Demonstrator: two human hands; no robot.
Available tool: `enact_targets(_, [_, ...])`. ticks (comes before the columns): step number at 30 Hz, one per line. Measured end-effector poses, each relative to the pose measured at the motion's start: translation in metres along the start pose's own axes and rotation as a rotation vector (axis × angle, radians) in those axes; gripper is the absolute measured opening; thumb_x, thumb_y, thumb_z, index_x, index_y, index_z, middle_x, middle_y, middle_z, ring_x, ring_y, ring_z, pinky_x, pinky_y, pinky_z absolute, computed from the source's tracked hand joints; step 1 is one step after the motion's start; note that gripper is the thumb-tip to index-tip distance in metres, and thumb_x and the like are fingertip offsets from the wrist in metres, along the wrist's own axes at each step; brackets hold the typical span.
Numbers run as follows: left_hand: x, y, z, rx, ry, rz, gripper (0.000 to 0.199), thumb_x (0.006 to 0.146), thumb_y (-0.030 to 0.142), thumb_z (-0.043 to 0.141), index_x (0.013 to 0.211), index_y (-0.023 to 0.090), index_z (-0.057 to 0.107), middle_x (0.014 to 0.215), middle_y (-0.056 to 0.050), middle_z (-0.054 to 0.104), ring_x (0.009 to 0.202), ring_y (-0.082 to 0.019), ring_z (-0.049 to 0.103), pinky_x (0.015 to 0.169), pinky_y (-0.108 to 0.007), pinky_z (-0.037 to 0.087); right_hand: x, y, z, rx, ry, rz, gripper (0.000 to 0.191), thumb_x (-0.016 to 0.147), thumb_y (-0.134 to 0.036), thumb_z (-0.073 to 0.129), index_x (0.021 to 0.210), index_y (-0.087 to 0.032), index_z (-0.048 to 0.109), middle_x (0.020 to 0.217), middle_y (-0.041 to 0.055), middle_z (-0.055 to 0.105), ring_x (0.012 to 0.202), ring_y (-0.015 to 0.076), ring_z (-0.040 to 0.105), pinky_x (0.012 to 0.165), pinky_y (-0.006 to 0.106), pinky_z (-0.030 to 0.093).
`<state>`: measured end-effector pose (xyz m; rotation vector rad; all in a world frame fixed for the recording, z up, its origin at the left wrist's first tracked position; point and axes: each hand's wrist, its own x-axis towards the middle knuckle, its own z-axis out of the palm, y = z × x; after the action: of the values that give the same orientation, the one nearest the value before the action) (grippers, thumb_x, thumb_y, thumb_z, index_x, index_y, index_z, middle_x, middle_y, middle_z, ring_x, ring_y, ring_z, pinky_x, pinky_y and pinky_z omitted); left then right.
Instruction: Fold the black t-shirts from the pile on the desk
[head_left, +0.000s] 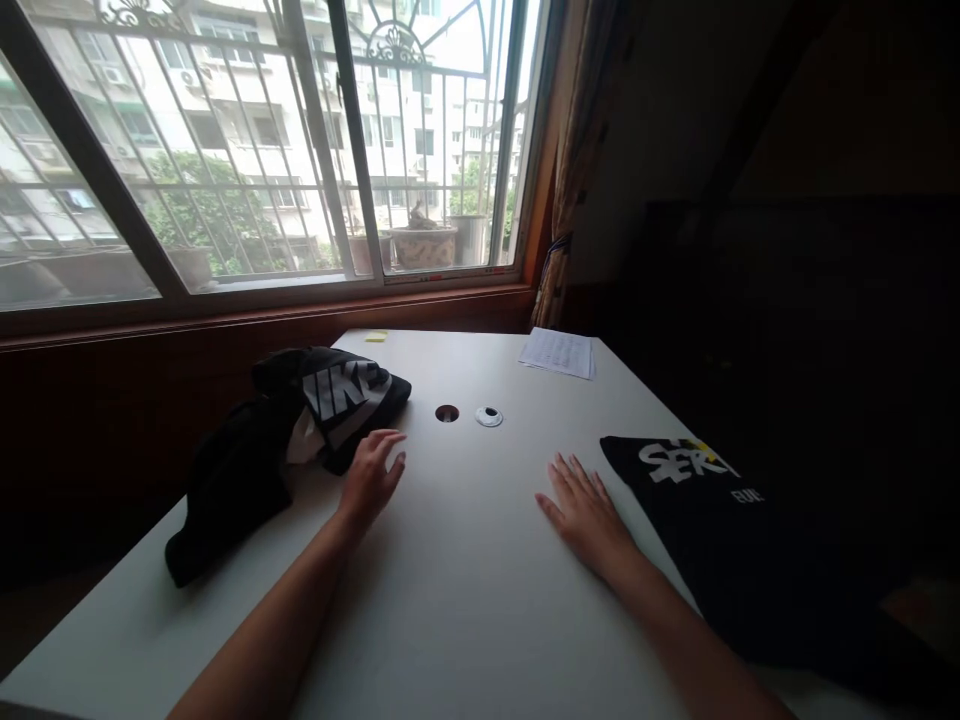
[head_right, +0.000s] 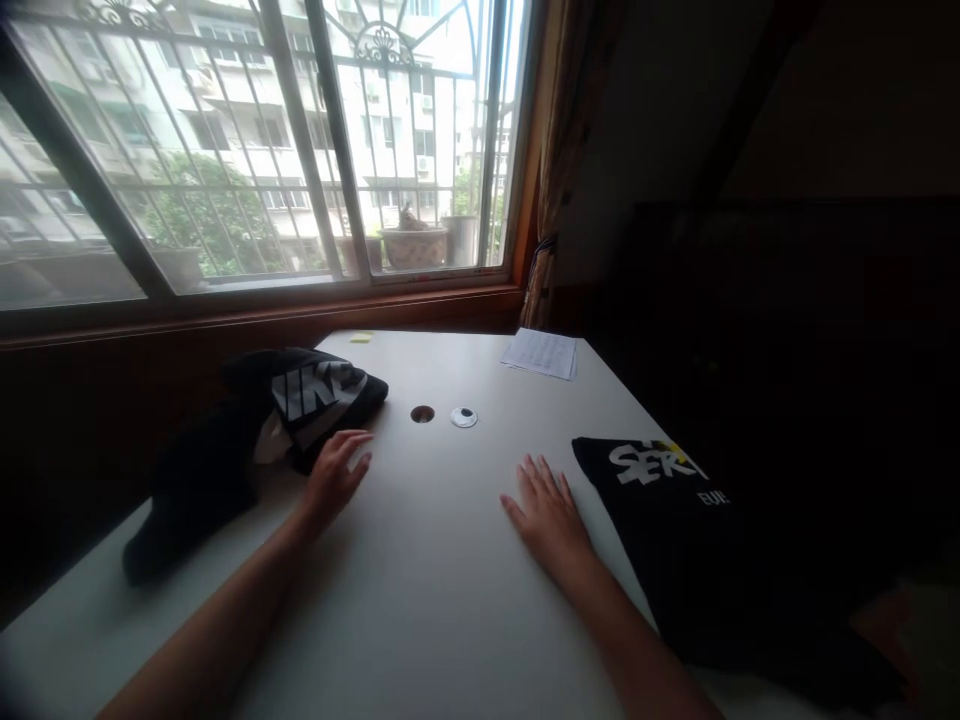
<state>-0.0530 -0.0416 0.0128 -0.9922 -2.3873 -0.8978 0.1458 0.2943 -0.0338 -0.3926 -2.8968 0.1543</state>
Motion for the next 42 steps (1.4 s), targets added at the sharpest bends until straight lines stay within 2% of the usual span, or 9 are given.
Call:
enact_targets(3, [0.009, -0.009, -0.028, 0.135, 0.287, -0.107, 0.033, 0.099, 0.035, 0.051, 0.129, 0.024, 0.061, 0.14, -0.012, 0.053, 0.129, -0.03, 0.051, 0.114, -0.048, 0.039, 0.001, 0.006, 0.001, 0.037, 0.031, -0.066, 0.066, 0.102, -0.055, 0.034, 0.154, -0.015, 0.043, 0.164, 0.0122, 0.034, 0.155, 0.0294, 0.021, 0.125, 0.055, 0.019])
enact_targets(6, [0.014, -0.032, -0.047, 0.231, 0.44, -0.205, 0.04, 0.099, 0.04, 0.051, 0.134, 0.022, 0.059, 0.149, -0.014, 0.045, 0.138, -0.033, 0.043, 0.118, -0.051, 0.032, 0.002, 0.014, 0.003, 0.091, 0.046, -0.092, 0.062, 0.101, -0.05, 0.038, 0.152, -0.015, 0.046, 0.161, 0.0136, 0.039, 0.152, 0.0305, 0.029, 0.124, 0.055, 0.026])
enact_targets(10, [0.014, -0.066, -0.041, 0.266, 0.37, -0.248, 0.046, 0.101, 0.042, 0.043, 0.135, 0.017, 0.061, 0.135, -0.016, 0.058, 0.137, -0.034, 0.044, 0.118, -0.053, 0.033, 0.003, 0.019, 0.005, 0.165, 0.041, -0.123, 0.06, 0.101, -0.046, 0.04, 0.15, -0.013, 0.048, 0.158, 0.0153, 0.044, 0.149, 0.0317, 0.035, 0.122, 0.055, 0.031])
enact_targets(13, [0.012, -0.075, -0.03, 0.294, 0.321, -0.24, 0.05, 0.103, 0.039, 0.035, 0.136, 0.013, 0.062, 0.128, -0.017, 0.063, 0.138, -0.036, 0.043, 0.117, -0.052, 0.035, 0.004, 0.019, 0.005, 0.204, 0.041, -0.136, 0.058, 0.101, -0.045, 0.041, 0.149, -0.013, 0.051, 0.156, 0.0149, 0.047, 0.147, 0.0318, 0.038, 0.121, 0.054, 0.034])
enact_targets(21, [0.011, -0.038, -0.029, 0.296, 0.337, -0.035, 0.047, 0.105, 0.033, 0.038, 0.149, 0.021, 0.05, 0.152, -0.011, 0.051, 0.15, -0.031, 0.033, 0.124, -0.056, 0.027, 0.001, 0.017, -0.002, 0.241, 0.019, -0.147, 0.054, 0.099, -0.042, 0.046, 0.146, -0.018, 0.055, 0.154, 0.0119, 0.05, 0.147, 0.0315, 0.039, 0.119, 0.055, 0.037])
enact_targets(26, [0.007, -0.014, -0.012, 0.132, 0.141, 0.147, 0.049, 0.106, 0.03, 0.039, 0.155, 0.025, 0.04, 0.156, -0.01, 0.047, 0.145, -0.027, 0.043, 0.12, -0.049, 0.04, 0.0, 0.012, -0.01, 0.29, -0.006, -0.139, 0.054, 0.099, -0.042, 0.046, 0.147, -0.018, 0.053, 0.153, 0.0124, 0.051, 0.146, 0.0306, 0.041, 0.119, 0.055, 0.037])
enact_targets(32, [-0.005, 0.016, 0.003, -0.022, -0.239, 0.365, 0.049, 0.106, 0.023, 0.038, 0.155, 0.027, 0.04, 0.157, -0.008, 0.046, 0.139, -0.024, 0.051, 0.118, -0.04, 0.044, -0.001, 0.004, -0.022, 0.384, 0.037, -0.177, 0.049, 0.101, -0.04, 0.047, 0.146, -0.023, 0.053, 0.149, 0.0105, 0.055, 0.14, 0.0272, 0.048, 0.117, 0.05, 0.042])
enact_targets(38, [-0.02, 0.075, 0.01, -0.188, -0.524, 0.648, 0.038, 0.105, 0.02, 0.041, 0.138, 0.024, 0.061, 0.145, -0.007, 0.06, 0.117, -0.023, 0.068, 0.105, -0.037, 0.053, -0.007, -0.012, -0.038, 0.51, 0.021, -0.234, 0.045, 0.104, -0.042, 0.045, 0.146, -0.029, 0.051, 0.146, 0.0083, 0.056, 0.138, 0.0264, 0.048, 0.115, 0.051, 0.043])
enact_targets(42, [-0.035, 0.114, 0.012, -0.403, -0.668, 0.791, 0.035, 0.102, 0.025, 0.05, 0.136, 0.025, 0.061, 0.141, -0.005, 0.064, 0.115, -0.023, 0.069, 0.105, -0.033, 0.053, -0.011, -0.019, -0.041, 0.642, -0.043, -0.31, 0.047, 0.104, -0.044, 0.045, 0.149, -0.03, 0.048, 0.146, 0.0091, 0.055, 0.137, 0.0264, 0.049, 0.115, 0.048, 0.042])
